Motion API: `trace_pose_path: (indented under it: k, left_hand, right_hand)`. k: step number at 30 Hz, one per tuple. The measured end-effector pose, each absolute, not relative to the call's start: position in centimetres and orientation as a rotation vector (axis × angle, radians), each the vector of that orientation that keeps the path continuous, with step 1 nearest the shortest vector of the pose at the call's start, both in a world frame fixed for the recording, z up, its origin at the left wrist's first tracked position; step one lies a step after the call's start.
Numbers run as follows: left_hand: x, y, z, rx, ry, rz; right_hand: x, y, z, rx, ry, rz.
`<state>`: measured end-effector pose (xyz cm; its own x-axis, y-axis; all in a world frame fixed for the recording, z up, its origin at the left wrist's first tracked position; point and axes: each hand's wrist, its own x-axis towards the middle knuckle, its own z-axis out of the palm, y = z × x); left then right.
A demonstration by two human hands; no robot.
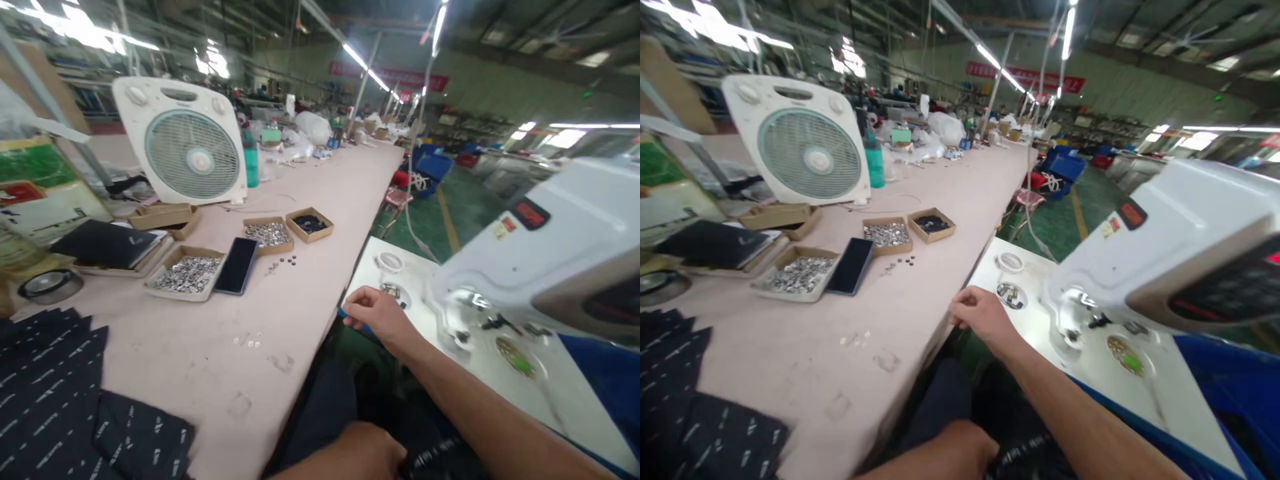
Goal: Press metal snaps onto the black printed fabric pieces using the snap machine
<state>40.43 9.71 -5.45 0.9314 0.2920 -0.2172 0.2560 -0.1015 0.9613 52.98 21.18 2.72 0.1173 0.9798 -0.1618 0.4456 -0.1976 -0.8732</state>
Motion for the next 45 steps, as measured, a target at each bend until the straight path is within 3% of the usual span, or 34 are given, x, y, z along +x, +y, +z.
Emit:
trace_pose_path:
  k: [4, 10, 14, 28, 35, 40, 45]
  left_hand:
    - [40.3, 9.1, -5.5, 1.797, 0.526, -0.039]
    - [39.9, 8.4, -6.2, 1.569, 0.401, -0.212]
    - [40.1, 7.9, -6.5, 1.423, 0.384, -0.295]
    - [39.3, 6.3, -3.5, 1.643, 0.570, -0.383]
    - [39.3, 3.9, -1.3, 2.295, 0.549, -0.053]
    - [38.9, 2.5, -0.5, 2.826, 0.261, 0.362]
    - [38.5, 1.6, 1.1, 2.838, 0.109, 0.748]
  right_hand:
    - [56.7, 10.0, 0.9, -1.770, -1.258, 1.154]
    - [57.9, -1.0, -1.6, -2.012, -1.289, 0.853]
    - [57.9, -3.1, -2.1, -2.002, -1.248, 0.785]
    - [59.2, -4.5, -2.2, -1.776, -1.275, 1.126]
    - [59.2, -6.5, -0.2, -1.675, -1.185, 1.323]
    - [58.7, -7.6, 1.0, -1.715, -1.267, 1.139]
    - [57.6, -8.9, 1.2, -1.689, -1.303, 0.941]
